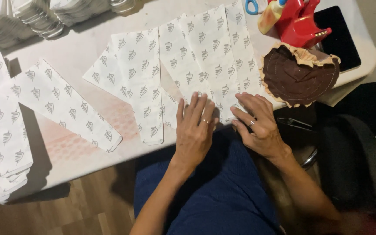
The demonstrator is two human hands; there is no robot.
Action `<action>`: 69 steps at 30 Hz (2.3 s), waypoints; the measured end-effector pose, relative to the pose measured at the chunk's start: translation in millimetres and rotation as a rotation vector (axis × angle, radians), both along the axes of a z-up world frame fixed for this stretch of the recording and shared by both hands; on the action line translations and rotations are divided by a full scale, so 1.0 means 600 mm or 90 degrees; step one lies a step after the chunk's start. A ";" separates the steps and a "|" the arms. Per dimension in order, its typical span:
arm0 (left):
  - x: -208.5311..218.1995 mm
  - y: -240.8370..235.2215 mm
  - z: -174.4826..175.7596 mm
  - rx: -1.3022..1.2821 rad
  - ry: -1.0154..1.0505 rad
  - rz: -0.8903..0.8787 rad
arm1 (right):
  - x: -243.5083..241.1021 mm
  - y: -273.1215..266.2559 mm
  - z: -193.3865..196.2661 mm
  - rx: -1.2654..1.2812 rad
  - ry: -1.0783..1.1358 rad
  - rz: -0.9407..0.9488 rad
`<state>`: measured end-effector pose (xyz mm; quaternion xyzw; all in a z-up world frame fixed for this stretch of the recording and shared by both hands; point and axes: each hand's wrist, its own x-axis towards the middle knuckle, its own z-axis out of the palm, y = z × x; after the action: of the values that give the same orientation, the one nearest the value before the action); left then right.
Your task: Applying glue to the ends of paper packaging strips arranged on a work surface.
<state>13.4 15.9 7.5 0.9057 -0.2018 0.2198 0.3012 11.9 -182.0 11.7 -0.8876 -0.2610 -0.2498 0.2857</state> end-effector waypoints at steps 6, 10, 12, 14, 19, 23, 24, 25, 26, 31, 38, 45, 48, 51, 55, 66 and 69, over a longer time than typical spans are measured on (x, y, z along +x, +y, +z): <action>-0.035 0.006 -0.012 -0.020 -0.015 0.005 | 0.011 0.036 0.008 0.008 0.009 0.121; -0.037 0.012 -0.019 -0.036 -0.021 0.015 | 0.020 0.046 0.012 0.019 0.020 0.175; -0.038 0.017 -0.025 -0.047 -0.022 0.012 | 0.019 0.042 0.008 0.021 0.013 0.182; -0.039 0.020 -0.026 -0.049 -0.023 0.014 | 0.019 0.044 0.009 0.034 0.011 0.190; -0.039 0.023 -0.014 -0.075 -0.017 0.008 | 0.020 0.046 0.010 0.060 0.006 0.196; -0.038 0.023 -0.007 -0.120 0.009 0.019 | 0.025 0.047 0.010 0.083 0.019 0.192; -0.038 0.022 -0.004 -0.144 0.022 0.028 | 0.026 0.046 0.010 0.087 0.027 0.187; -0.037 0.019 -0.005 -0.144 0.023 0.029 | 0.027 0.046 0.007 0.087 0.028 0.187; -0.036 0.017 -0.005 -0.154 0.031 0.045 | 0.028 0.046 0.004 0.090 0.043 0.171; -0.033 0.004 0.001 -0.224 0.105 0.085 | 0.028 0.052 0.014 0.147 0.135 0.125; -0.032 0.014 0.017 -0.240 0.161 0.055 | 0.031 0.058 0.048 0.165 0.226 0.113; -0.015 0.058 0.005 -0.210 0.047 0.068 | 0.020 0.059 0.041 0.118 0.221 0.086; 0.024 0.116 0.001 -0.032 -0.059 0.218 | 0.015 0.062 0.036 0.063 0.192 0.088; 0.033 0.152 0.030 0.016 0.124 0.348 | 0.012 0.072 0.050 0.017 0.187 0.098; 0.031 0.166 0.013 0.037 0.128 0.357 | 0.005 0.108 0.032 0.018 0.144 0.130; 0.084 0.256 0.092 -0.302 0.148 0.272 | 0.000 0.167 -0.011 -0.082 0.085 0.194; 0.126 0.367 0.100 -0.291 -0.060 0.338 | 0.000 0.168 -0.010 -0.073 0.078 0.188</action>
<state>88.7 236.4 67.5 0.8247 0.0814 0.3715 0.4186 12.0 -81.4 5.8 -0.8681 -0.3846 -0.1353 0.2831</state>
